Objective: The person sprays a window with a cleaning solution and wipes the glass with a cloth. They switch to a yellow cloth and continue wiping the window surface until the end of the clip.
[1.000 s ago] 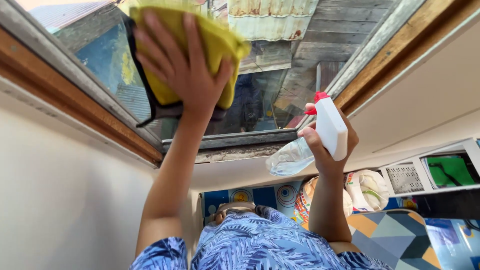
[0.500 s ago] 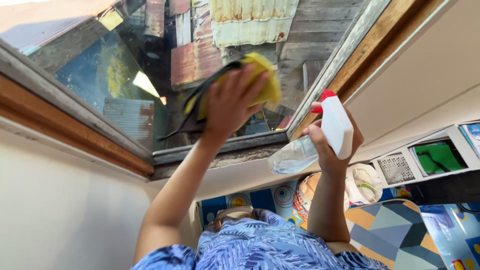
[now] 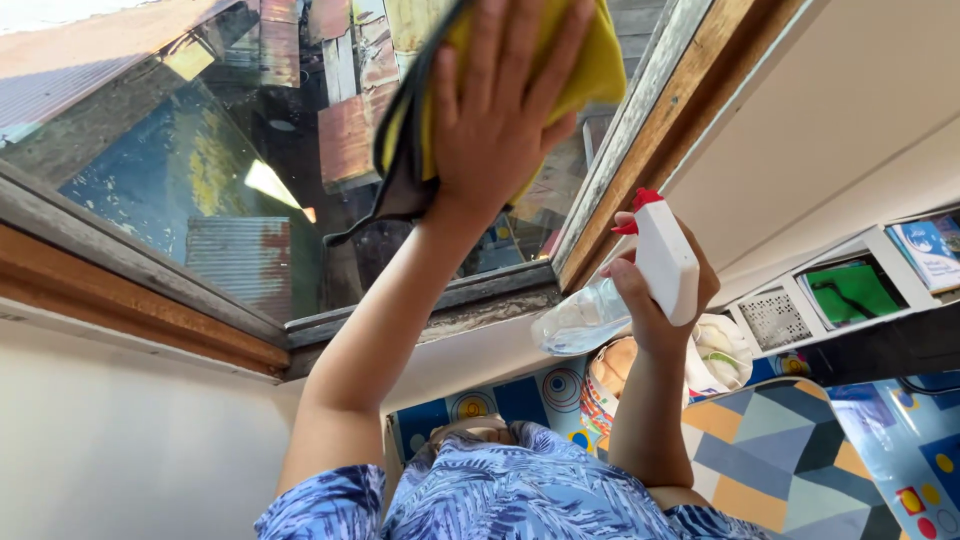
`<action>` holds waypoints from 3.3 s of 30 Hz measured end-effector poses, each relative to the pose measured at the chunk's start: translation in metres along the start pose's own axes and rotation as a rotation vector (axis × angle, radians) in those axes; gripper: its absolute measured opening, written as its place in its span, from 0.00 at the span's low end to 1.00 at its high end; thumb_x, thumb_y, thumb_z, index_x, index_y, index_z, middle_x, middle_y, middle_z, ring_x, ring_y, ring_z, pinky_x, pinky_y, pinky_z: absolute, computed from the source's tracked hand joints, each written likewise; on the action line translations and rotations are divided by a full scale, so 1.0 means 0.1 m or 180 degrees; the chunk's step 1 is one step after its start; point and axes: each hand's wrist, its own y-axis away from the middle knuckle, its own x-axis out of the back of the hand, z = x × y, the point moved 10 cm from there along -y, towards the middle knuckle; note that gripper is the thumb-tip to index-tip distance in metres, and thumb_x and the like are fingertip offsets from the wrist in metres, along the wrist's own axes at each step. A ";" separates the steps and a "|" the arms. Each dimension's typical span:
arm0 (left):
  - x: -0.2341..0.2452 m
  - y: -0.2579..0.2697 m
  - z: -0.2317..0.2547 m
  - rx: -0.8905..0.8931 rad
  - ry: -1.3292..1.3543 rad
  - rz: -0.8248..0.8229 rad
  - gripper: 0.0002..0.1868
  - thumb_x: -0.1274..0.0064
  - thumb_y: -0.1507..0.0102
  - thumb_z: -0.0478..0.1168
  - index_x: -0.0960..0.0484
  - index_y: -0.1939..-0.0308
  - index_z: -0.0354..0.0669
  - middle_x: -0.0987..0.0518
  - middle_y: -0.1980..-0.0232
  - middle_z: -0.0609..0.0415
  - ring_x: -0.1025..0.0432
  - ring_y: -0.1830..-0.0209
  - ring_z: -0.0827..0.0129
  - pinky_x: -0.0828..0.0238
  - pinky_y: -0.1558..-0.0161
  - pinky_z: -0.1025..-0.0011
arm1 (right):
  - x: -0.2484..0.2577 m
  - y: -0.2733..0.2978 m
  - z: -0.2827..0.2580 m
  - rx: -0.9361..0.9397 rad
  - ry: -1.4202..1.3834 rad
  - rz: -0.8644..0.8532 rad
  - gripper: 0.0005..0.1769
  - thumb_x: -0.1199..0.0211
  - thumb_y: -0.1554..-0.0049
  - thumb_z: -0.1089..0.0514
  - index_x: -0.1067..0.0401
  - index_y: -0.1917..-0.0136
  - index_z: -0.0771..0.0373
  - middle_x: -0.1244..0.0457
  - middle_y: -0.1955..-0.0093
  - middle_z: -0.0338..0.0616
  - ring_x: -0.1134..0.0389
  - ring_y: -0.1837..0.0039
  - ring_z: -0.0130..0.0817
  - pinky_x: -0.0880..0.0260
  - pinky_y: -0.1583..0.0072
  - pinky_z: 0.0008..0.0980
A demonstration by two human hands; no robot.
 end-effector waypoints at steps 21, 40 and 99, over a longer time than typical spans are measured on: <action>0.17 -0.09 0.26 -0.0360 0.0230 0.0477 0.26 0.64 0.18 0.63 0.31 0.25 0.54 0.29 0.27 0.58 0.38 0.27 0.60 0.52 0.29 0.55 | 0.07 0.01 0.07 -0.0091 0.0072 0.0095 0.27 0.39 0.43 0.71 0.37 0.31 0.79 0.34 0.45 0.66 0.32 0.62 0.40 0.27 0.57 0.31; -0.01 -0.34 0.70 -0.0856 0.0453 0.0335 0.22 0.52 0.19 0.58 0.31 0.27 0.53 0.30 0.32 0.59 0.39 0.33 0.63 0.57 0.31 0.60 | 0.13 0.07 0.09 -0.0256 0.0043 0.0144 0.27 0.39 0.41 0.68 0.37 0.29 0.76 0.35 0.43 0.64 0.32 0.59 0.40 0.24 0.56 0.32; 0.06 0.37 0.39 -0.1428 0.0141 0.0278 0.22 0.69 0.14 0.43 0.44 0.15 0.45 0.48 0.16 0.54 0.53 0.17 0.65 0.65 0.21 0.63 | -0.09 -0.11 0.10 -0.0037 0.0138 0.0400 0.28 0.38 0.44 0.72 0.37 0.30 0.76 0.34 0.43 0.67 0.32 0.62 0.42 0.24 0.57 0.33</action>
